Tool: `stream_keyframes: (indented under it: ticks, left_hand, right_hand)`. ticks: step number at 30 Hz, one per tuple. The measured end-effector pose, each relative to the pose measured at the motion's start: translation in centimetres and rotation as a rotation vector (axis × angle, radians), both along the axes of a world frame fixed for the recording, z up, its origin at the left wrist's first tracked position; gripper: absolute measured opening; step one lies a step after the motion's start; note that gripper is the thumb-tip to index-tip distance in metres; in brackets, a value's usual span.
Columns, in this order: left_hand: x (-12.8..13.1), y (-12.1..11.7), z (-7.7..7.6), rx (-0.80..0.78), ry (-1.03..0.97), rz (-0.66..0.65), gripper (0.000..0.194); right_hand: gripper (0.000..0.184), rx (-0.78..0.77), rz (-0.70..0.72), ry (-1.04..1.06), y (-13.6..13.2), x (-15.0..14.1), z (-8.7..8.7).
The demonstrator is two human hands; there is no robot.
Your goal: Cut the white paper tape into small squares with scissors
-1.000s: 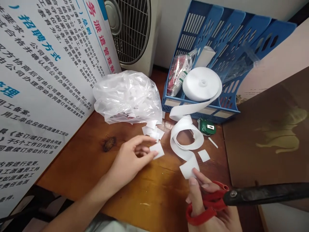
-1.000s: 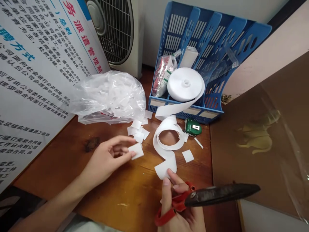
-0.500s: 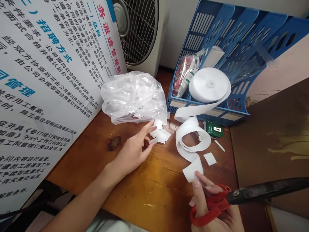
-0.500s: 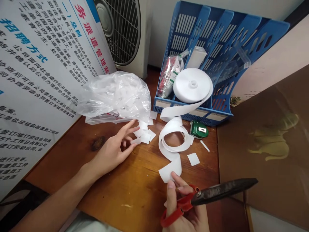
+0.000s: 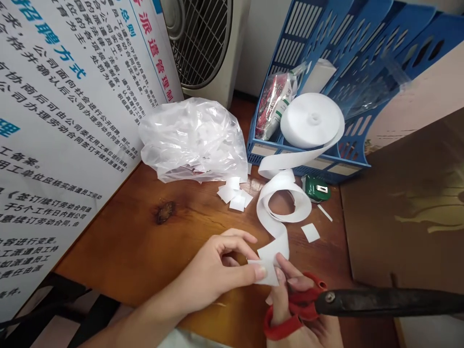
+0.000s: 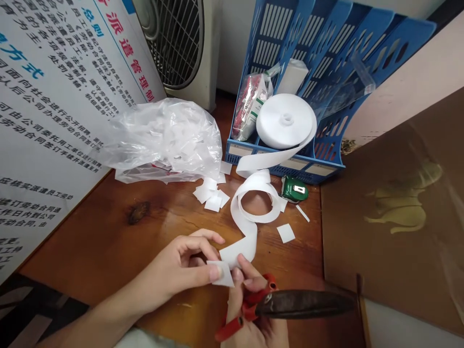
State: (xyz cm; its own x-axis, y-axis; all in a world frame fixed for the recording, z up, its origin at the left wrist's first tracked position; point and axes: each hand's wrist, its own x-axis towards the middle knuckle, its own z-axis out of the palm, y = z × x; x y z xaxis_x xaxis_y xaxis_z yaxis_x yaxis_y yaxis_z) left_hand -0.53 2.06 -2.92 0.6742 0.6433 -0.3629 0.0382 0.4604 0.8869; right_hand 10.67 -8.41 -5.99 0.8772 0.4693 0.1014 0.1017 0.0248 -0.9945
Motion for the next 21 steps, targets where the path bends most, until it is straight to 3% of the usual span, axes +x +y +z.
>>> stream_keyframes:
  ticks: [5,9,13,21]
  left_hand:
    - [1.0,-0.7,-0.6,-0.176,-0.065,0.079,0.026]
    - [1.6,-0.8,-0.5,-0.163,-0.044,0.142,0.033]
    - [2.1,-0.9,-0.5,-0.233,-0.127,0.209,0.039]
    - [2.1,-1.4,-0.8,-0.255,-0.099,0.23,0.032]
  right_hand:
    - [0.029,0.03,0.046,0.01,-0.2,-0.6,0.3]
    - [0.03,-0.02,-0.026,0.006,0.7,-1.7,1.4]
    - [0.032,0.025,-0.059,0.076,1.3,-2.3,1.9]
    - [0.033,0.057,-0.065,0.107,1.0,-1.8,1.9]
